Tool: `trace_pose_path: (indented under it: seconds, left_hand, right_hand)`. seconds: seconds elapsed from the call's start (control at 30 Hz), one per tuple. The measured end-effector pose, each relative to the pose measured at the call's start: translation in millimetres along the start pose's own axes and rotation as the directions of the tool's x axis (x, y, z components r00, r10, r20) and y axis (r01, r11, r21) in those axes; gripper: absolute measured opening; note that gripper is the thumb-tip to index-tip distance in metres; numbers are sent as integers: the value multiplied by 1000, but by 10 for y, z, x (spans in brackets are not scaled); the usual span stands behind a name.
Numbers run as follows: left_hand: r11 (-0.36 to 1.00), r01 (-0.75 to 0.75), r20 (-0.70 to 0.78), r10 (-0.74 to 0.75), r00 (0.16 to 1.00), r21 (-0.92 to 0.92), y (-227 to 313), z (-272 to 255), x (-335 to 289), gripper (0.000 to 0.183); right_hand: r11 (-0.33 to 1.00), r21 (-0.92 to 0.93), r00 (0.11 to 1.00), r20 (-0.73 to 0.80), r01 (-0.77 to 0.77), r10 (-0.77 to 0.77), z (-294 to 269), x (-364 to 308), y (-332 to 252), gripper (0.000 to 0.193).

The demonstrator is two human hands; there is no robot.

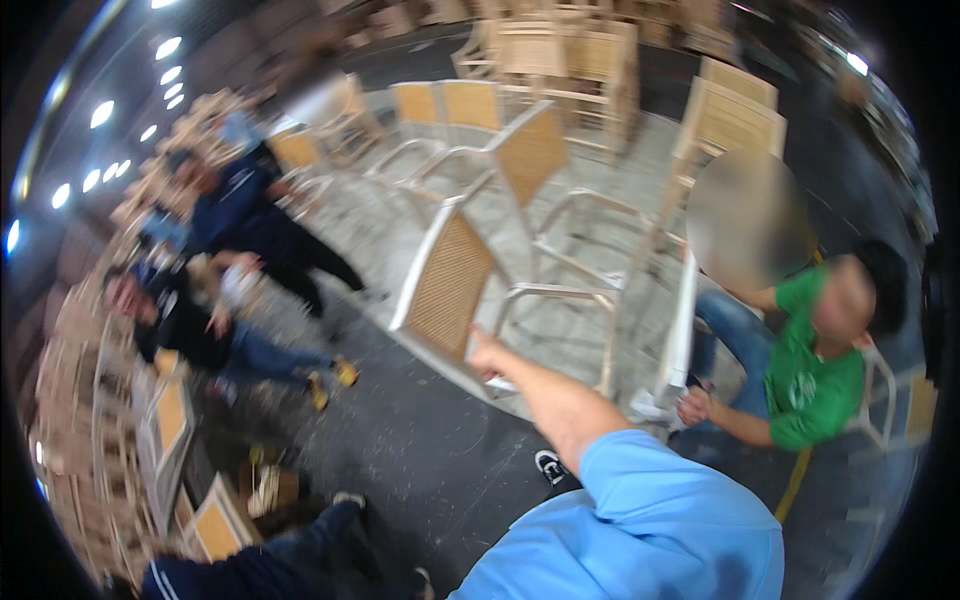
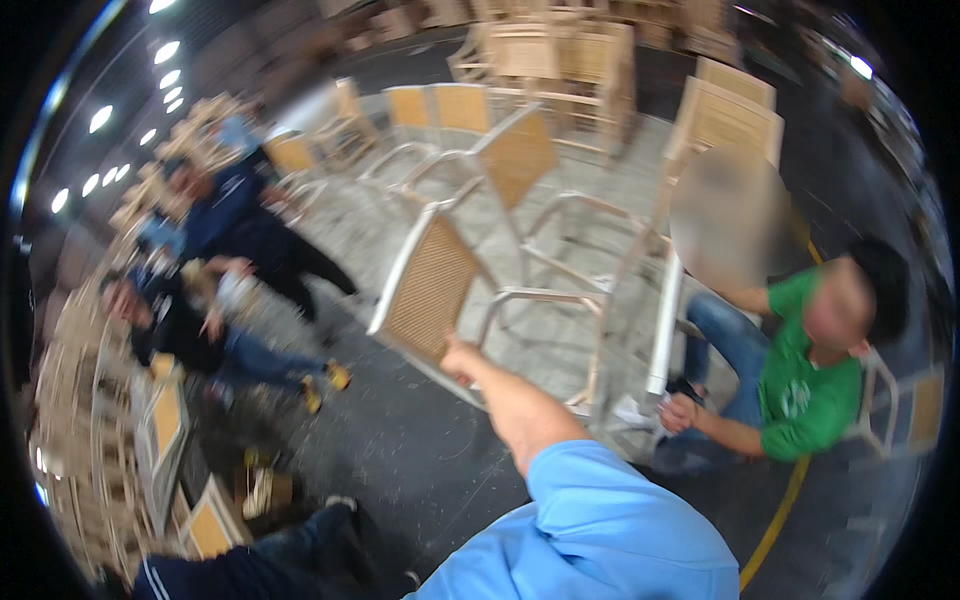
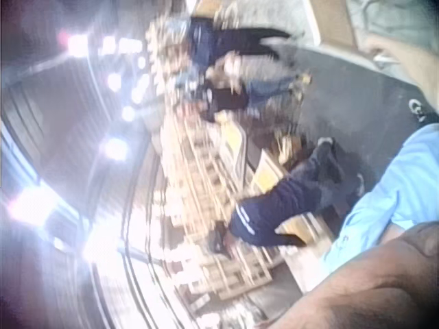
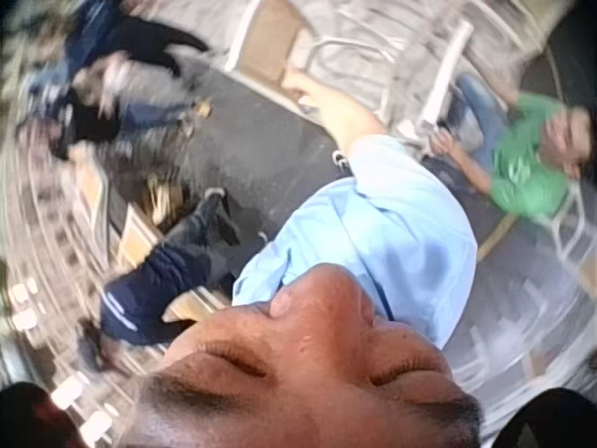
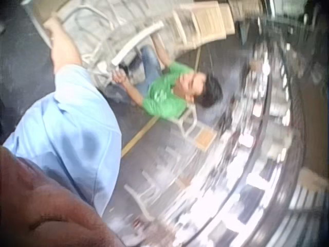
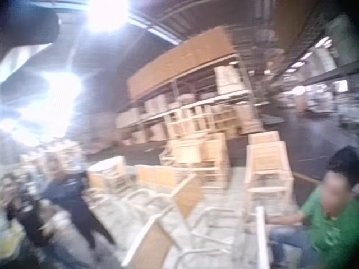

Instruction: The person assembles a rattan chair seat by inserting thin wooden strips into the frame and tapping them with a rubber mallet. They wipe the seat with a cloth, adjust the strips, and use a small wooden block to protect the frame while hammering. The person then lifts and repositions the chair frame.

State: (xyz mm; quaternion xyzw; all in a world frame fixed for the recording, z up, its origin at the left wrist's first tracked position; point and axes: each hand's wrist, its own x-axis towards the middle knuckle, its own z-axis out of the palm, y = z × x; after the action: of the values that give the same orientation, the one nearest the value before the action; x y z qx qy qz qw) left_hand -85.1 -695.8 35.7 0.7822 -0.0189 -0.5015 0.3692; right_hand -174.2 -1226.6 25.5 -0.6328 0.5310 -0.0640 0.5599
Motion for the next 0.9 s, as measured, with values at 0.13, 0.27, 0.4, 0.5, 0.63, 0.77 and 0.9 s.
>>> trace_pose_path:
  seconds: [0.13,0.27,0.4,0.5,0.63,0.77,0.9]
  left_hand:
    - [982,-37,-158,8,987,-183,-823,-107,-591,46]
    - [945,-68,-281,-26,959,-320,-1614,-72,-1259,46]
    - [947,-125,-289,37,957,-294,-2486,-46,-1884,44]
    - [964,-17,-409,-96,907,-265,-3259,-1,-2455,43]
    - [936,78,-431,-230,872,-342,-4001,81,-2928,36]
    - [984,-61,-654,-64,754,-167,-4075,-45,-3034,52]
    - [956,-109,-637,-94,765,-273,-3433,-277,-2863,51]
  right_hand:
    - [977,-215,1000,7,13,-12,73,-233,-398,105]
    - [924,-376,994,-57,62,-90,220,-657,-586,104]
    - [914,-397,980,-131,84,-147,291,-1168,-573,104]
    - [918,-393,988,-111,58,-110,676,-1331,-324,102]
    - [905,-391,957,-157,165,-243,703,-1432,280,101]
    - [952,-246,970,-113,184,-217,835,-1566,503,99]
    - [929,-349,990,-110,-123,89,1398,-2271,2084,62]
